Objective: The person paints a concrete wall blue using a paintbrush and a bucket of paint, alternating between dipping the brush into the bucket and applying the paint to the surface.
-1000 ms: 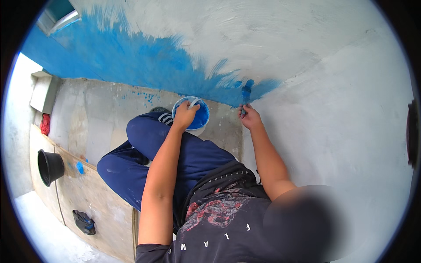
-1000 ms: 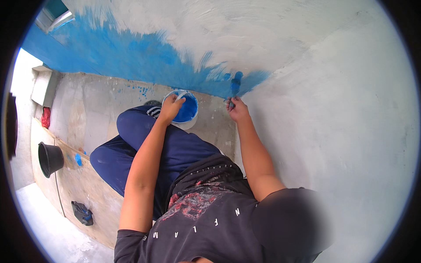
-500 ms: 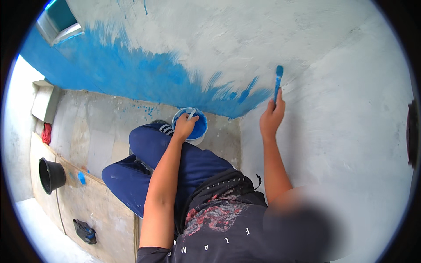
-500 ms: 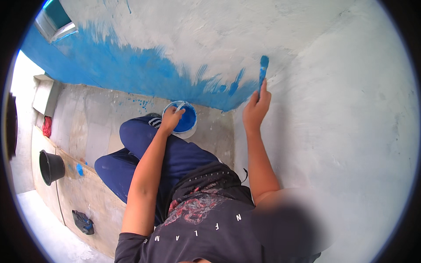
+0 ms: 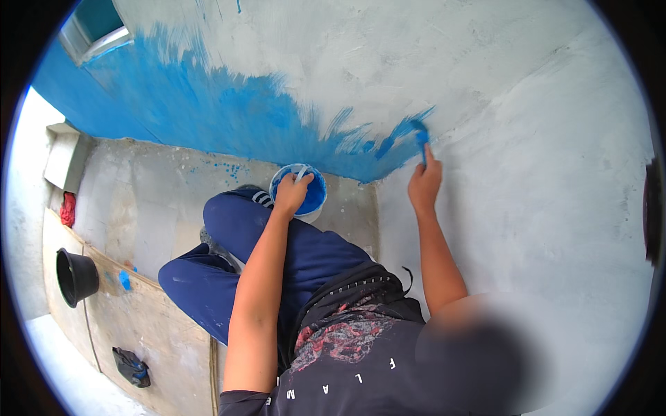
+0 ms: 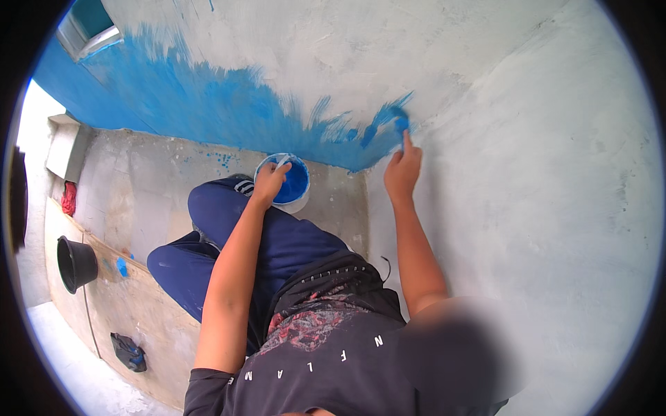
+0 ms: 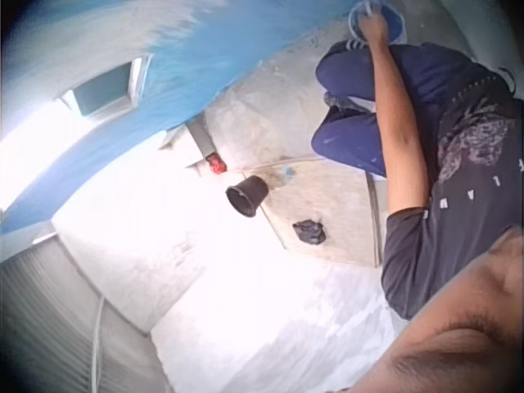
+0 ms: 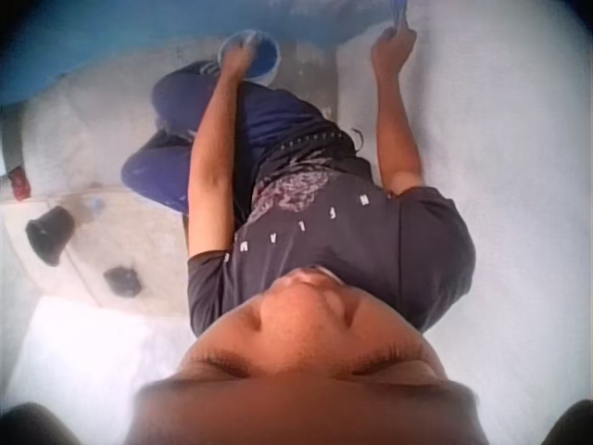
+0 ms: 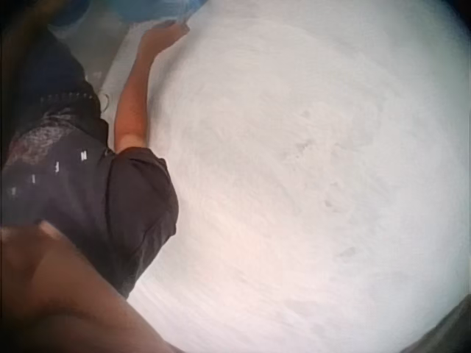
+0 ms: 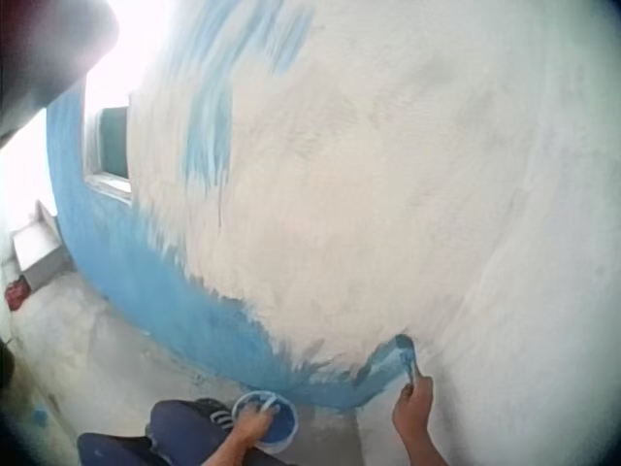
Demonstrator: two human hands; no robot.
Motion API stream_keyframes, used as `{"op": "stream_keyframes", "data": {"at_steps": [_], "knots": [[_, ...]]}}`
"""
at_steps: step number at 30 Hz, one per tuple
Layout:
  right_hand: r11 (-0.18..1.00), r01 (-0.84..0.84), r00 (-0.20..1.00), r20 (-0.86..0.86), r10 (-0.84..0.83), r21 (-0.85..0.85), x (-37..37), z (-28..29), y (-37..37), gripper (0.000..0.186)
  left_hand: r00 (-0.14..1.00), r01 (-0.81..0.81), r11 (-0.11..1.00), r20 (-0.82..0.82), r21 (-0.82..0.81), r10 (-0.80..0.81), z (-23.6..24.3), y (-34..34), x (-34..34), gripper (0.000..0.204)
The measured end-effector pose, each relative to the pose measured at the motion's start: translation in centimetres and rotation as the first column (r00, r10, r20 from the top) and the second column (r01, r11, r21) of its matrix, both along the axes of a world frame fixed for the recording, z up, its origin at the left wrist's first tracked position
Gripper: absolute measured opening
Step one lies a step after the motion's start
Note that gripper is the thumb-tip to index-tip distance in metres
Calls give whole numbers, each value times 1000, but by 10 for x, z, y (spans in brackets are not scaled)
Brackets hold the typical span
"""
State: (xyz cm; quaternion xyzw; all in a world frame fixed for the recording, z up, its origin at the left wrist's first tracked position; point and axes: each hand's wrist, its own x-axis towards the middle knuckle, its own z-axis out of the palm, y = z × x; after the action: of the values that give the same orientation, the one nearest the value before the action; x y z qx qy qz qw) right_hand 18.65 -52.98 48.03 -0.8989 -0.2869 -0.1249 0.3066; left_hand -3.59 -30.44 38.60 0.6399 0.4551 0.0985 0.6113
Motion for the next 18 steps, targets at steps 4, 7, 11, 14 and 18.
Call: {"op": "stream_keyframes", "data": {"at_steps": [4, 7, 11, 14, 18], "knots": [[976, 75, 992, 84, -93, 205, -20, 60, 1, 59, 995, 64, 998, -77, 13, -63, 2, 1, 12, 59], [993, 52, 996, 62, -59, 108, -2, 18, 3, 61, 992, 90, 996, -89, 7, -89, -2, 0, 20, 62], [992, 23, 983, -177, -44, -121, 1, -62, -2, 61, 997, 30, 997, -74, 69, -25, -11, 1, 20, 47], [972, 28, 935, -337, -107, -232, 12, -90, -25, 59, 999, -15, 995, -33, 97, 18, -5, -2, 24, 42], [999, 42, 999, -24, -41, 22, 14, -23, -26, 54, 999, -46, 998, -9, 49, 46, -2, -1, 16, 42]]}}
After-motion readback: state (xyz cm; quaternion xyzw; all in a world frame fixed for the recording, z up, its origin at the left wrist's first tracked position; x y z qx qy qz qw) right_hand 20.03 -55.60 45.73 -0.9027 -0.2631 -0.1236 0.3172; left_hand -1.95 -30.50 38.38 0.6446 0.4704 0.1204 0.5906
